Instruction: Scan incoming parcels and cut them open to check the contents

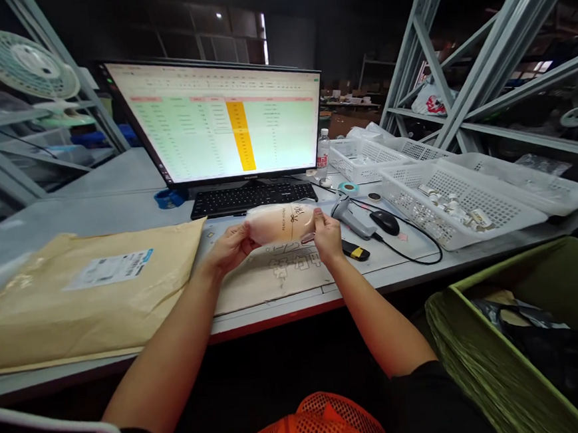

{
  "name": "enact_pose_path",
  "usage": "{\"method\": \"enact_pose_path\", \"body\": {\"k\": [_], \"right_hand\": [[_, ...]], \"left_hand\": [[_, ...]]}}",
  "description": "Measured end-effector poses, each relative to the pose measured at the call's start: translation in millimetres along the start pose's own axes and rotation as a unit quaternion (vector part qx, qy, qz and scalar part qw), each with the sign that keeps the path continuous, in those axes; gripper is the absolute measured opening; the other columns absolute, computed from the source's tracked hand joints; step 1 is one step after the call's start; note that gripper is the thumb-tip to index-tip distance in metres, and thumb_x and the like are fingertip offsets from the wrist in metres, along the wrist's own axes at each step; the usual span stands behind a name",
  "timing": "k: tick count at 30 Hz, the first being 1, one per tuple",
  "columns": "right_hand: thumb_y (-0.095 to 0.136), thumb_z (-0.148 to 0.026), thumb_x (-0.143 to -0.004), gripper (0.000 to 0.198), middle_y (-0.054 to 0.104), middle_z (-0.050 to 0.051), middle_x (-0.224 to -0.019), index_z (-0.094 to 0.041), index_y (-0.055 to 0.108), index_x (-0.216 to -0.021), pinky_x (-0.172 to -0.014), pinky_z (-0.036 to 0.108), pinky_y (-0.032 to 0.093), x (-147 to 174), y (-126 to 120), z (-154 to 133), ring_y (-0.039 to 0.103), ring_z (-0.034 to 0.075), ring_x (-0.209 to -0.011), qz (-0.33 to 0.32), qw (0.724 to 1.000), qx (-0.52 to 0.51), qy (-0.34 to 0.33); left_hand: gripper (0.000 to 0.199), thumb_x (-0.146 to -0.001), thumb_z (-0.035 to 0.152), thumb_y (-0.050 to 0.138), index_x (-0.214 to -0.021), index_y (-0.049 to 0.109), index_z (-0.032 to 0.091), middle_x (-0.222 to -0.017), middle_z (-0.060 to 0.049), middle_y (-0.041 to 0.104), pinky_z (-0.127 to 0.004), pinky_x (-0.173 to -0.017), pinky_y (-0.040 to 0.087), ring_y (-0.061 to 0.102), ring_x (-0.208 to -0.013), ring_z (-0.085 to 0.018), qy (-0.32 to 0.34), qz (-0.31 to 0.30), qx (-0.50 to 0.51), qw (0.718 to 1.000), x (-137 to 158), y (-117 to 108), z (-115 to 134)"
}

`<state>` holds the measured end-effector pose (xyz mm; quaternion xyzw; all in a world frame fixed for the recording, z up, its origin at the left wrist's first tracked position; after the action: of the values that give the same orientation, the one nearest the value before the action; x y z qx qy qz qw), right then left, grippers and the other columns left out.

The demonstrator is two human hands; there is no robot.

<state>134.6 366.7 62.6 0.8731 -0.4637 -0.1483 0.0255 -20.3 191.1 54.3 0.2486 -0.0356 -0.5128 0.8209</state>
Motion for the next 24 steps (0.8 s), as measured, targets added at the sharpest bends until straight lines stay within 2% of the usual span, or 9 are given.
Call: {"method": "enact_pose_path", "body": {"k": [3, 6, 11, 14, 17, 19, 20, 22, 24], "right_hand": [[0.067, -0.088, -0.078, 0.069, 0.063, 0.002, -0.060, -0.020, 0.070, -0.086, -0.046, 0.033, 0.058, 8.4, -22.7, -17.7, 0.064, 0.019, -0.051, 0.025, 0.998, 0.033, -0.041], [0.066, -0.085, -0.082, 0.069, 0.068, 0.005, -0.065, -0.018, 0.074, -0.090, -0.049, 0.034, 0.058, 22.9, -42.1, -38.7, 0.068, 0.022, -0.055, 0.039, 0.995, 0.059, -0.074], [0.060, -0.084, -0.087, 0.067, 0.064, 0.003, -0.057, -0.019, 0.070, -0.077, -0.053, 0.034, 0.055, 51.3, -72.1, -78.6, 0.064, 0.021, -0.052, 0.120, 0.968, 0.157, -0.156], [0.058, -0.085, -0.087, 0.068, 0.062, 0.002, -0.056, -0.019, 0.067, -0.072, -0.055, 0.034, 0.054, 64.3, -77.3, -94.4, 0.060, 0.019, -0.051, 0.162, 0.947, 0.204, -0.188], [0.061, -0.083, -0.088, 0.065, 0.062, 0.003, -0.057, -0.019, 0.066, -0.073, -0.054, 0.033, 0.054, 68.1, -75.4, -95.0, 0.061, 0.020, -0.051, 0.177, 0.947, 0.186, -0.193], [0.065, -0.078, -0.087, 0.061, 0.062, 0.002, -0.057, -0.019, 0.066, -0.076, -0.050, 0.032, 0.052, 63.4, -81.3, -89.2, 0.060, 0.019, -0.049, 0.181, 0.953, 0.165, -0.181], [0.067, -0.076, -0.087, 0.058, 0.060, 0.001, -0.057, -0.019, 0.066, -0.078, -0.048, 0.031, 0.050, 60.7, -92.1, -86.9, 0.058, 0.018, -0.047, 0.199, 0.953, 0.152, -0.172], [0.070, -0.070, -0.088, 0.051, 0.055, -0.003, -0.056, -0.020, 0.063, -0.079, -0.044, 0.029, 0.046, 61.0, -134.2, -88.7, 0.050, 0.014, -0.043, 0.287, 0.936, 0.127, -0.163], [0.071, -0.061, -0.090, 0.044, 0.047, -0.007, -0.055, -0.022, 0.057, -0.075, -0.041, 0.026, 0.040, 74.6, -195.2, -101.0, 0.041, 0.011, -0.042, 0.405, 0.891, 0.115, -0.169]], "left_hand": [[0.053, -0.071, 0.057, 0.096, -0.098, 0.083, 0.013, -0.102, -0.014, 0.081, -0.038, -0.090, 0.064, 0.077, -0.093, -0.025, 0.019, 0.014, -0.002, 1.000, -1.2, 2.5, 1.0], [0.053, -0.069, 0.059, 0.097, -0.094, 0.083, 0.014, -0.102, -0.013, 0.081, -0.037, -0.089, 0.064, 0.076, -0.094, -0.025, 0.038, 0.020, -0.005, 0.999, -1.4, 11.1, 0.1], [0.060, -0.073, 0.066, 0.091, -0.099, 0.083, 0.013, -0.104, -0.015, 0.081, -0.038, -0.090, 0.063, 0.077, -0.097, -0.026, 0.075, 0.018, -0.008, 0.997, 1.5, 32.5, 1.1], [0.059, -0.074, 0.067, 0.090, -0.094, 0.080, 0.012, -0.097, -0.014, 0.081, -0.039, -0.088, 0.064, 0.077, -0.091, -0.025, 0.096, 0.028, -0.007, 0.995, 3.2, 40.4, 2.4], [0.060, -0.072, 0.068, 0.090, -0.089, 0.077, 0.013, -0.088, -0.011, 0.079, -0.040, -0.083, 0.065, 0.076, -0.084, -0.024, 0.112, 0.040, 0.002, 0.993, 2.3, 41.1, 3.6], [0.060, -0.070, 0.067, 0.092, -0.088, 0.075, 0.012, -0.084, -0.009, 0.077, -0.040, -0.081, 0.065, 0.075, -0.084, -0.025, 0.126, 0.068, 0.007, 0.990, 0.9, 30.2, 9.4], [0.059, -0.070, 0.065, 0.092, -0.089, 0.074, 0.013, -0.083, -0.008, 0.076, -0.038, -0.080, 0.064, 0.075, -0.086, -0.025, 0.139, 0.091, 0.012, 0.986, 0.8, 20.0, 15.5], [0.056, -0.070, 0.064, 0.091, -0.090, 0.072, 0.015, -0.082, -0.005, 0.074, -0.031, -0.076, 0.061, 0.074, -0.088, -0.022, 0.186, 0.172, 0.032, 0.967, 4.1, -11.0, 33.3], [0.056, -0.068, 0.065, 0.090, -0.090, 0.070, 0.018, -0.079, -0.001, 0.071, -0.024, -0.068, 0.056, 0.070, -0.082, -0.018, 0.235, 0.276, 0.060, 0.930, 12.5, -45.6, 49.6]]}}
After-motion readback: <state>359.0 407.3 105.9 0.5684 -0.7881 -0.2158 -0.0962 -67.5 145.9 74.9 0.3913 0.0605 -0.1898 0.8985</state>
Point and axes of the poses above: each hand's wrist, its own x-axis away from the middle knuckle, its own y-axis out of the palm, z = x × y, the point moved 7 cm from there along -x, towards the middle knuckle
